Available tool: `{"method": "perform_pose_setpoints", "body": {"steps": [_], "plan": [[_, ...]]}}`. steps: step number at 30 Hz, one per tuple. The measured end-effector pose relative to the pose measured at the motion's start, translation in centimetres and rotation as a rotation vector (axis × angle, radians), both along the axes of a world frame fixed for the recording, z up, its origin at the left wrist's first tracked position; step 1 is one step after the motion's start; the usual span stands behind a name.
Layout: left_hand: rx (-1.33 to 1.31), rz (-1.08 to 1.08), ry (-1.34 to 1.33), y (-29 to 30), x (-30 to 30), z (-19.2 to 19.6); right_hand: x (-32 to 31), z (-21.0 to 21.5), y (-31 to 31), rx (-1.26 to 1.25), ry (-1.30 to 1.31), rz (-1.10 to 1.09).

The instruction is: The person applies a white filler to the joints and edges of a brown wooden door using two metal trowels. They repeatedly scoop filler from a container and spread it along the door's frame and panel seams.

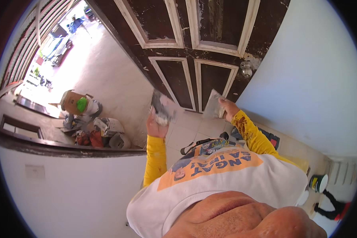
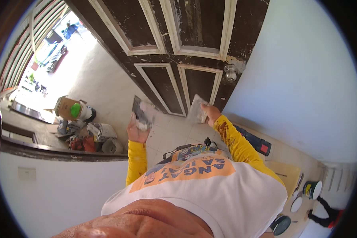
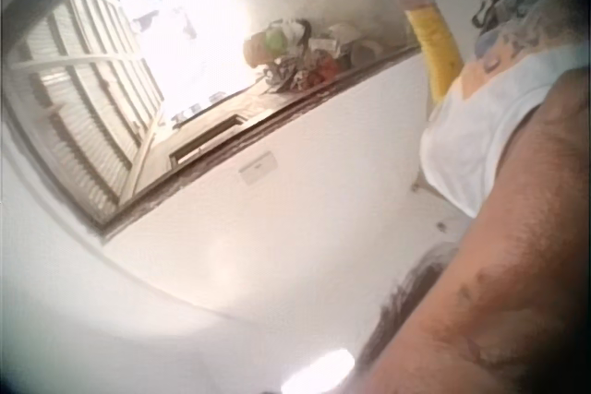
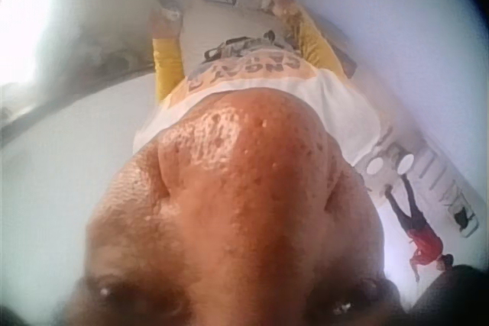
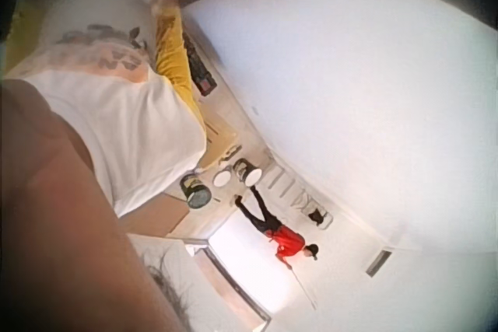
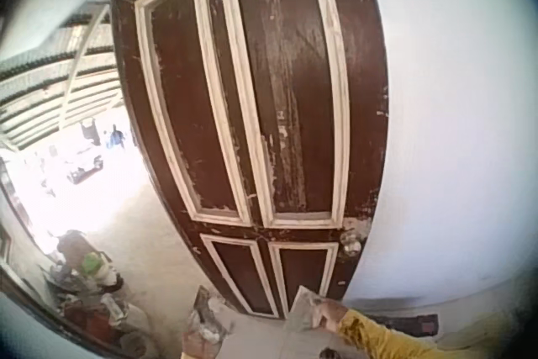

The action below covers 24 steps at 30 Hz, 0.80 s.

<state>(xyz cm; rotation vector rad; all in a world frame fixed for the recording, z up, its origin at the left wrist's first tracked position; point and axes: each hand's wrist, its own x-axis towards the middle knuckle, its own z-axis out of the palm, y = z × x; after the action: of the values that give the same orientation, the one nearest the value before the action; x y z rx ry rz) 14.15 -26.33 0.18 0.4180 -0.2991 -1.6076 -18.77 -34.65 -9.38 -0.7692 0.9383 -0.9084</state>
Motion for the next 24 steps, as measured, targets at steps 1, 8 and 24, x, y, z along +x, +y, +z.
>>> {"method": "perform_pose_setpoints", "body": {"steps": [1, 8, 24], "plan": [[-0.076, 0.067, -0.024, -0.7, -0.9, 2.6, -0.1, 3.2, -0.4, 0.167, -0.127, 0.022], [-0.43, 0.959, -1.992, -6.3, -3.0, 4.2, -0.4, 19.7, 1.0, 0.344, -0.742, 0.162], [-1.2, 0.656, -1.627, -3.2, -14.2, 15.0, -1.9, 21.6, -2.8, 0.314, -1.054, 0.545]]}}
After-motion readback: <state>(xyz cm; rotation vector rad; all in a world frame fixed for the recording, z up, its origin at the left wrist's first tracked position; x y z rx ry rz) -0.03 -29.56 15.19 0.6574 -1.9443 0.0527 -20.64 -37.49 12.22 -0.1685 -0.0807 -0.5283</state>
